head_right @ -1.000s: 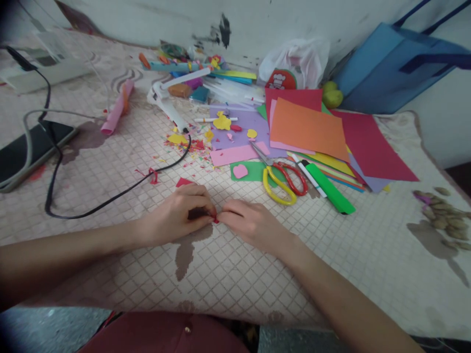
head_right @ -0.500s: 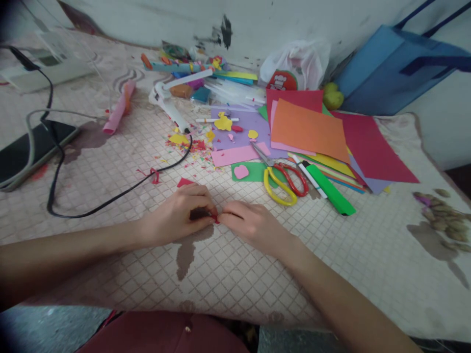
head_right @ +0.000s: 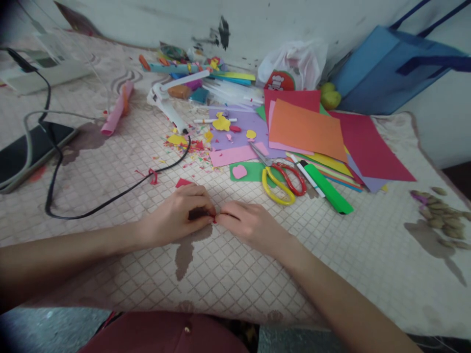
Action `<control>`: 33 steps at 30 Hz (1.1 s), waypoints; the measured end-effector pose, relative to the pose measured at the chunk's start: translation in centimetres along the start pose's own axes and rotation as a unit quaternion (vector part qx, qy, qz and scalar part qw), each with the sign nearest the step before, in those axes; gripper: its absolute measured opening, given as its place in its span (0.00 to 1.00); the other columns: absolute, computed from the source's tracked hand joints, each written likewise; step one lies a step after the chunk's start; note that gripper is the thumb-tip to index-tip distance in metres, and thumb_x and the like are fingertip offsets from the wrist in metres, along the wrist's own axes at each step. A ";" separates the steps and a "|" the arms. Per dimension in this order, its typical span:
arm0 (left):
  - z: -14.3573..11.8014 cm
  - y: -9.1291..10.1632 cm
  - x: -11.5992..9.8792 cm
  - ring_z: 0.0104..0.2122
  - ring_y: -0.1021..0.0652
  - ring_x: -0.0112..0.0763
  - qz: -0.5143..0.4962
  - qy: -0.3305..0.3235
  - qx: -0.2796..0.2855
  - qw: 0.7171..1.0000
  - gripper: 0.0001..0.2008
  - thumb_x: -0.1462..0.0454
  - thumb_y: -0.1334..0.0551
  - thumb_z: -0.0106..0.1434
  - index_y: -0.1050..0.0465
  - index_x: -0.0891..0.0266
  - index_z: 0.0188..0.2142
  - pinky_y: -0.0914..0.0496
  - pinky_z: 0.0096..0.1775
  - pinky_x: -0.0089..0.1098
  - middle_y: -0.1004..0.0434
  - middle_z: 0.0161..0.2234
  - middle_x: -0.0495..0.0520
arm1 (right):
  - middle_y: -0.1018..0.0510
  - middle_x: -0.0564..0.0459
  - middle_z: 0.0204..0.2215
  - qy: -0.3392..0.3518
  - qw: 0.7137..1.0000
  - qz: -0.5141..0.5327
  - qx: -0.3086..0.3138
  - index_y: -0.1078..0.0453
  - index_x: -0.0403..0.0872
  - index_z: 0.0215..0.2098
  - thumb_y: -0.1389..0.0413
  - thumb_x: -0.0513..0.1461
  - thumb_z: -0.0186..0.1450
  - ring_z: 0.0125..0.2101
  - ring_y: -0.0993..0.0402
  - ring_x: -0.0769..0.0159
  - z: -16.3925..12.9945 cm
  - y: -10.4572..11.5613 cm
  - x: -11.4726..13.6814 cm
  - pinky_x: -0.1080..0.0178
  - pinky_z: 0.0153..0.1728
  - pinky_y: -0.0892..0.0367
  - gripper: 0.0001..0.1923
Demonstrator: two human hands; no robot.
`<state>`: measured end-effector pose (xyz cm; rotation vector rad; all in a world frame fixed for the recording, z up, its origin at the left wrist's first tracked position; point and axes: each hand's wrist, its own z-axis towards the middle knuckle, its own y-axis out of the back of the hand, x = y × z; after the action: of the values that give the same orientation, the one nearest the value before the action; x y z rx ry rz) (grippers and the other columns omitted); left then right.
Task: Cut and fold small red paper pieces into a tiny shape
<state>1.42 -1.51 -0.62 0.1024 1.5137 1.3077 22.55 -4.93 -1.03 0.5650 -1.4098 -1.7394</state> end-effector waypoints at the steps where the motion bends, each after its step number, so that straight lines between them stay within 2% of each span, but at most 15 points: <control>1: 0.0 0.0 0.0 0.34 0.29 0.31 0.000 -0.001 0.000 1.000 0.06 0.71 0.41 0.57 0.26 0.64 0.32 0.33 0.38 0.33 0.29 0.31 0.53 | 0.25 0.49 0.34 -0.004 1.000 0.003 -0.001 0.29 0.44 0.39 0.55 0.34 0.69 0.32 0.29 0.67 -0.1 0.0 0.0 0.63 0.32 0.32 0.12; 33: -0.1 0.0 0.0 0.34 0.29 0.31 -0.004 0.000 -0.001 1.000 0.06 0.70 0.41 0.58 0.26 0.64 0.32 0.33 0.38 0.33 0.29 0.32 0.53 | 0.25 0.47 0.36 -0.013 1.000 0.009 -0.004 0.30 0.43 0.40 0.55 0.34 0.68 0.35 0.28 0.65 -0.2 0.1 0.0 0.62 0.33 0.31 0.11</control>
<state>1.36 -1.51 -0.64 0.0945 1.5101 1.3028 22.78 -5.05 -0.96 0.5237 -1.4210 -1.7435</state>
